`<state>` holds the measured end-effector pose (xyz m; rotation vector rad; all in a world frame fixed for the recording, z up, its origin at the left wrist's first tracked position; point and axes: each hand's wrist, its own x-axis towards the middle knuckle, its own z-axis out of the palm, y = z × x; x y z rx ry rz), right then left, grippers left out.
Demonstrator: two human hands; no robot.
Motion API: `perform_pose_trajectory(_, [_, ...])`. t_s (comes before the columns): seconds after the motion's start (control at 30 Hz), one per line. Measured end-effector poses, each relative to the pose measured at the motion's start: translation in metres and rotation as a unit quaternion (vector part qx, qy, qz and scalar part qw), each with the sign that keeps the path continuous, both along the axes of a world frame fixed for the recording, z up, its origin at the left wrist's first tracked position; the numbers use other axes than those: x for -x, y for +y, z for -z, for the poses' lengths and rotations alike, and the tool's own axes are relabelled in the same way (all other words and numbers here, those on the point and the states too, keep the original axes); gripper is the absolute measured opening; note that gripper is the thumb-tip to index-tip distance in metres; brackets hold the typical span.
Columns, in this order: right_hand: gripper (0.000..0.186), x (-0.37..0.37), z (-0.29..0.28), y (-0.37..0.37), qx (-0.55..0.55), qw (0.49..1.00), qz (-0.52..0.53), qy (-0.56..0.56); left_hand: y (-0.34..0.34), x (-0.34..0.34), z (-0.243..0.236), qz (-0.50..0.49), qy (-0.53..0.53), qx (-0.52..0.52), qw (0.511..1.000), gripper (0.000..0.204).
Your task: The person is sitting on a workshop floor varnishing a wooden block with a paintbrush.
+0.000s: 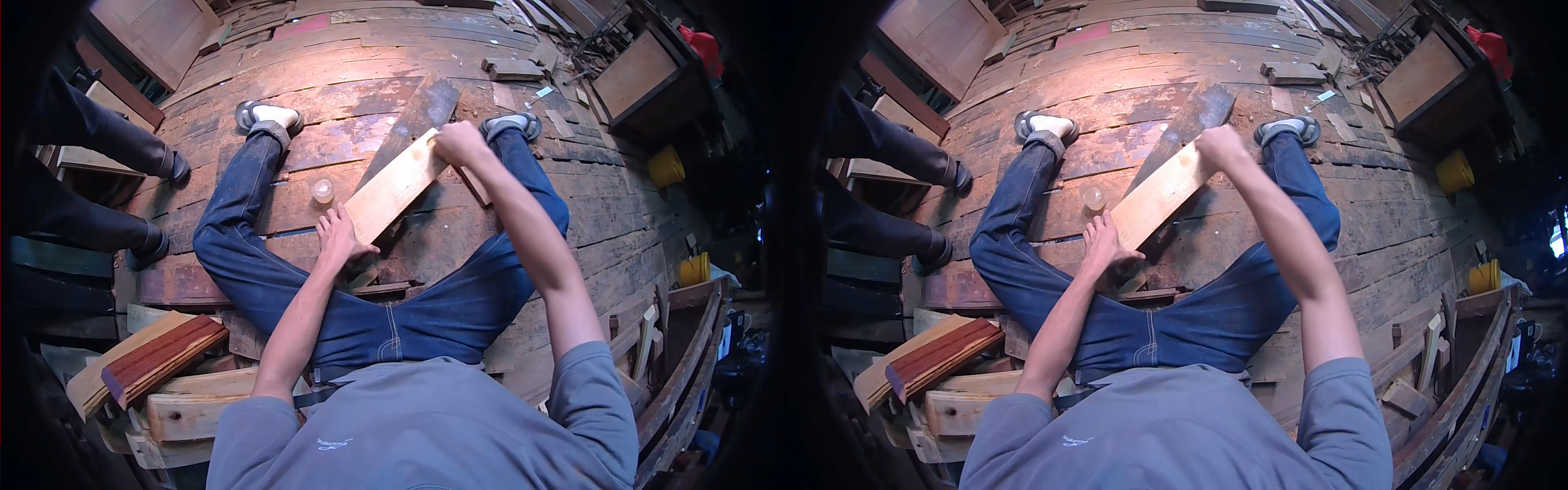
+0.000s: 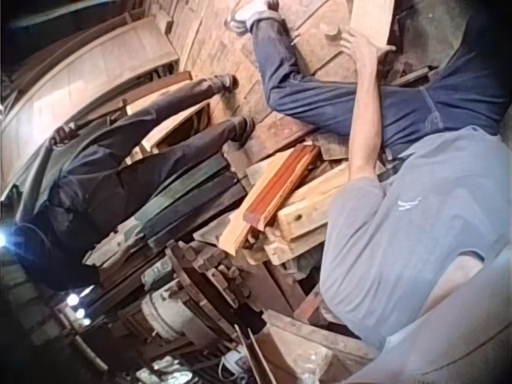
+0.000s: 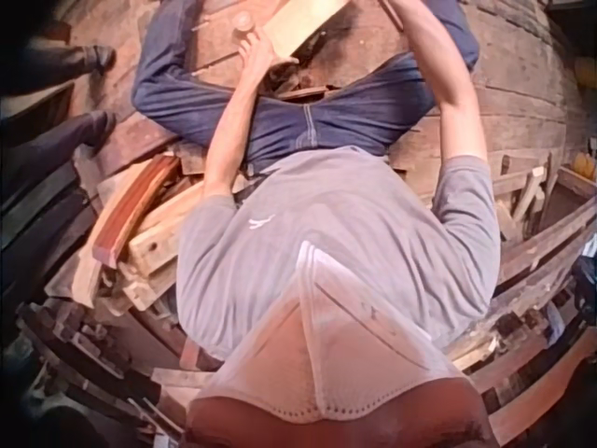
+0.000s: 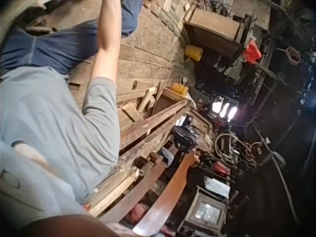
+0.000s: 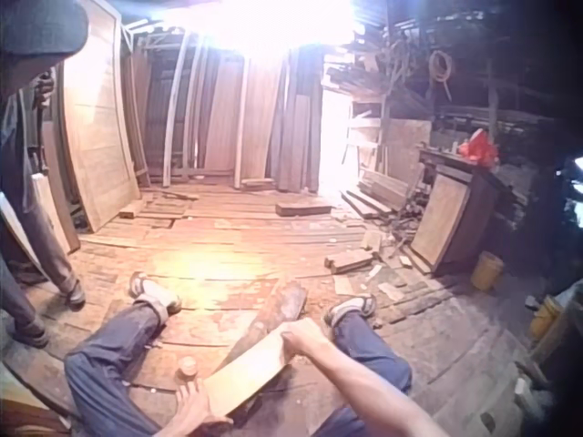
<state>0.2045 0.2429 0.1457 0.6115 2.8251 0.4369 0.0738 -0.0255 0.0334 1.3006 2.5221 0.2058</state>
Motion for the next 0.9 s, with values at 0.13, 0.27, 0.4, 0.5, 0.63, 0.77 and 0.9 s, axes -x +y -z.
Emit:
perform_pose_trajectory(0.13, [0.014, 0.014, 0.011, -0.061, 0.020, 0.995, -0.092, 0.041, 0.000, 0.002, 0.003, 0.001, 0.009, -0.008, 1.000, 0.136])
perform_pose_trajectory(0.27, [0.015, 0.019, -0.026, -0.089, 0.075, 0.992, -0.104, 0.001, -0.002, 0.002, 0.009, -0.004, 0.016, -0.018, 1.000, 0.134])
perform_pose_trajectory(0.4, [0.034, 0.023, -0.039, -0.060, 0.227, 0.969, -0.096, 0.025, -0.003, 0.002, 0.007, -0.002, 0.013, -0.016, 1.000, 0.133])
perform_pose_trajectory(0.5, [0.039, 0.019, -0.020, -0.014, 0.182, 0.983, -0.019, 0.012, -0.004, 0.004, 0.009, -0.012, 0.005, -0.013, 1.000, 0.137])
perform_pose_trajectory(0.63, [0.038, -0.017, -0.020, 0.049, 0.125, 0.984, 0.123, 0.018, 0.002, 0.002, 0.009, -0.002, 0.004, -0.020, 1.000, 0.137])
perform_pose_trajectory(0.77, [0.023, -0.029, -0.016, 0.070, 0.020, 0.988, 0.142, 0.054, -0.003, 0.000, 0.006, -0.004, 0.014, -0.020, 1.000, 0.133])
perform_pose_trajectory(0.9, [0.020, -0.021, -0.013, 0.052, -0.006, 0.994, 0.096, 0.051, -0.005, 0.002, 0.005, -0.012, 0.010, -0.022, 1.000, 0.134])
